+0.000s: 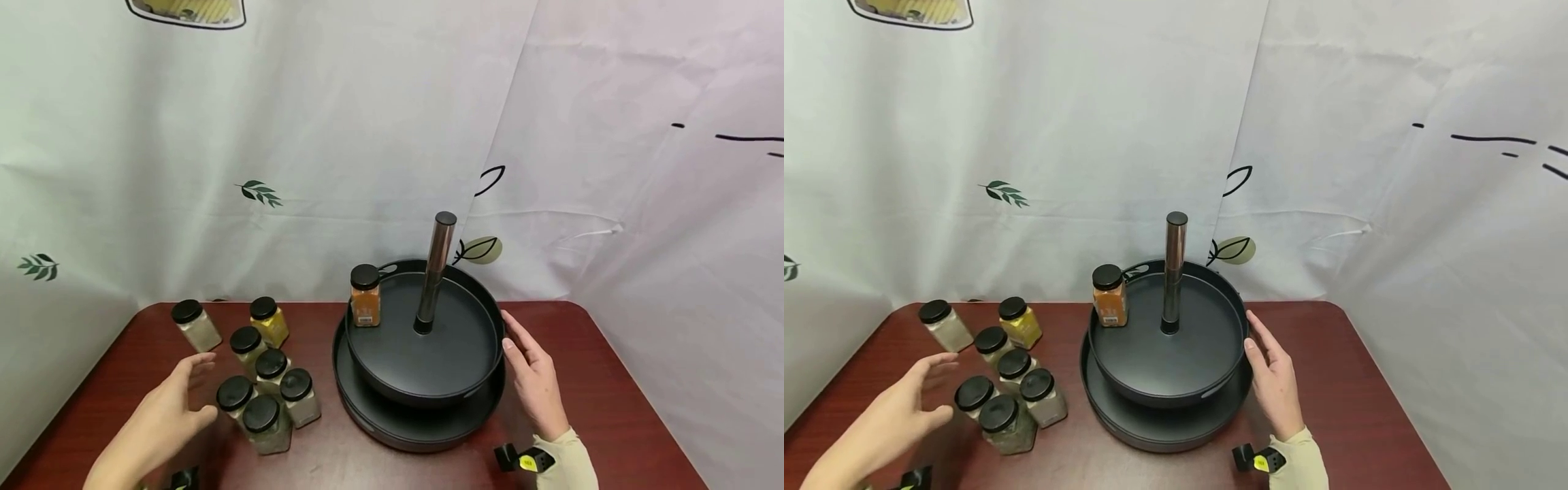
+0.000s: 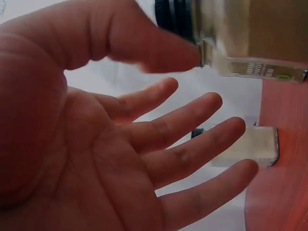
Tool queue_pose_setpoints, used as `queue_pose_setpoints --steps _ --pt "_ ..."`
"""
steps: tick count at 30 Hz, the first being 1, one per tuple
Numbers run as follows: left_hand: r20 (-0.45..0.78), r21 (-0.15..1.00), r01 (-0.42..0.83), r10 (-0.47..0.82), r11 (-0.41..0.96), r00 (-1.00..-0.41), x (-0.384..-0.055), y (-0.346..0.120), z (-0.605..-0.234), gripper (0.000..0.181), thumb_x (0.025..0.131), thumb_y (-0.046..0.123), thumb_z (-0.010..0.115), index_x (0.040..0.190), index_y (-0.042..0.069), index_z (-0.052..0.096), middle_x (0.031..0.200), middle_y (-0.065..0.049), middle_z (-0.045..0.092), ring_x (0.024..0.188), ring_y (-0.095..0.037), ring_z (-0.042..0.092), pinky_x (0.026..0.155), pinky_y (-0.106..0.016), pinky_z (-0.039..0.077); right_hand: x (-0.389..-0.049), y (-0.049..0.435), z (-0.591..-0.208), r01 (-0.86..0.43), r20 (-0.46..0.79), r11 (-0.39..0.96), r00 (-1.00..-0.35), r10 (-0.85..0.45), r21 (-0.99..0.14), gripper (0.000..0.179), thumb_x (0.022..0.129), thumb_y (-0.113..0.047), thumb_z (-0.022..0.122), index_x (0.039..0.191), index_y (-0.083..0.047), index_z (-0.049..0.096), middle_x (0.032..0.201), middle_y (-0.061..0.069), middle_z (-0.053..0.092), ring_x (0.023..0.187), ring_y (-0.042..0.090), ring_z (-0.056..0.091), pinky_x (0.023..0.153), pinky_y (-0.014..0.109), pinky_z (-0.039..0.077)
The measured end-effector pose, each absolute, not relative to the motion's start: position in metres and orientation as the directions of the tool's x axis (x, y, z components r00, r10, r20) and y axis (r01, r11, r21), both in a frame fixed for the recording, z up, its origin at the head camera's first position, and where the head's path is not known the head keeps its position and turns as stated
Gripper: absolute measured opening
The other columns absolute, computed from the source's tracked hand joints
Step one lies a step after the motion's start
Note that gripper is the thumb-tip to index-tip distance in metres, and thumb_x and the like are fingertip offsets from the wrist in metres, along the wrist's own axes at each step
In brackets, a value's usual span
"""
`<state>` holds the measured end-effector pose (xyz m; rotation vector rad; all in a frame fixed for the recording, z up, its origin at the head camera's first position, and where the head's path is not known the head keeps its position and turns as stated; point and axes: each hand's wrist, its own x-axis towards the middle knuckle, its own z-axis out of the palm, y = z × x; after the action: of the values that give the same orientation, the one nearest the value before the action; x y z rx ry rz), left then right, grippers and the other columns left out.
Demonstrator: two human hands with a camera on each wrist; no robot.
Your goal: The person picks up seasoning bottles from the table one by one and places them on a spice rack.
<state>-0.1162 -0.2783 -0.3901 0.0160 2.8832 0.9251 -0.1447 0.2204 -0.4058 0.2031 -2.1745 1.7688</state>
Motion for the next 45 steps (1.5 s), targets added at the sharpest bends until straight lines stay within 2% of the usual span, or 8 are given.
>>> queue_pose_setpoints --steps 13,20,27,30,35,39,45 --pt "-0.111 0.598 0.026 0.115 0.801 -0.987 -0.122 -0.277 -0.395 0.086 0.076 0.0 0.074 0.148 -0.005 0.028 0.138 -0.035 0.047 0.122 -0.053 0.051 0.086 -0.057 0.05 -0.147 0.221 -0.405 -0.347 0.361 0.174 -0.931 0.055 -0.922 0.044 0.107 -0.01 0.047 0.152 -0.009 0.045 0.152 0.018 0.045 0.134 0.013 0.05 0.101 0.017 0.043" --pt "-0.175 0.645 -0.022 0.119 0.763 -0.977 -0.125 -0.276 -0.399 0.082 0.074 0.001 0.077 0.143 -0.006 0.033 0.133 -0.031 0.052 0.11 -0.042 0.063 0.08 -0.046 0.055 -0.148 0.221 -0.405 -0.354 0.369 0.18 -0.928 0.057 -0.918 0.045 0.107 -0.007 0.047 0.151 -0.006 0.045 0.153 0.016 0.045 0.133 0.013 0.051 0.102 0.016 0.042" --pt "-0.187 0.642 -0.008 0.146 0.767 -0.971 -0.126 -0.274 -0.401 0.08 0.072 0.005 0.083 0.139 -0.001 0.04 0.13 -0.024 0.056 0.108 -0.039 0.064 0.08 -0.047 0.055 -0.147 0.221 -0.405 -0.361 0.373 0.165 -0.926 0.054 -0.918 0.045 0.107 -0.006 0.047 0.151 -0.005 0.044 0.153 0.018 0.044 0.133 0.014 0.051 0.102 0.017 0.042" --pt "-0.172 0.643 0.011 0.158 0.766 -0.972 -0.125 -0.272 -0.402 0.081 0.07 0.008 0.086 0.137 0.0 0.042 0.129 -0.02 0.058 0.104 -0.032 0.065 0.078 -0.042 0.054 -0.147 0.222 -0.405 -0.363 0.375 0.153 -0.926 0.052 -0.919 0.045 0.107 -0.006 0.047 0.151 -0.006 0.045 0.153 0.019 0.043 0.134 0.015 0.05 0.103 0.018 0.042" --pt "-0.145 0.651 0.042 0.178 0.758 -0.973 -0.124 -0.269 -0.404 0.078 0.066 0.015 0.091 0.13 0.003 0.049 0.114 -0.007 0.065 0.093 -0.018 0.062 0.072 -0.03 0.049 -0.147 0.222 -0.405 -0.365 0.375 0.147 -0.926 0.047 -0.919 0.045 0.107 -0.004 0.046 0.151 -0.007 0.044 0.154 0.019 0.042 0.136 0.014 0.048 0.104 0.018 0.041" --pt "-0.148 0.643 0.042 0.178 0.765 -0.973 -0.125 -0.266 -0.406 0.073 0.064 0.011 0.09 0.126 0.006 0.053 0.101 -0.003 0.067 0.09 -0.017 0.061 0.071 -0.03 0.049 -0.146 0.221 -0.405 -0.363 0.373 0.145 -0.927 0.047 -0.92 0.045 0.107 -0.004 0.046 0.151 -0.008 0.045 0.154 0.018 0.042 0.137 0.014 0.048 0.104 0.018 0.041" --pt "-0.138 0.626 0.045 0.168 0.779 -0.976 -0.127 -0.265 -0.409 0.069 0.062 0.009 0.09 0.122 0.007 0.056 0.1 -0.004 0.068 0.09 -0.018 0.062 0.072 -0.032 0.05 -0.145 0.221 -0.406 -0.366 0.375 0.135 -0.925 0.053 -0.921 0.045 0.106 -0.003 0.046 0.151 -0.007 0.045 0.154 0.02 0.042 0.137 0.015 0.048 0.105 0.019 0.041"
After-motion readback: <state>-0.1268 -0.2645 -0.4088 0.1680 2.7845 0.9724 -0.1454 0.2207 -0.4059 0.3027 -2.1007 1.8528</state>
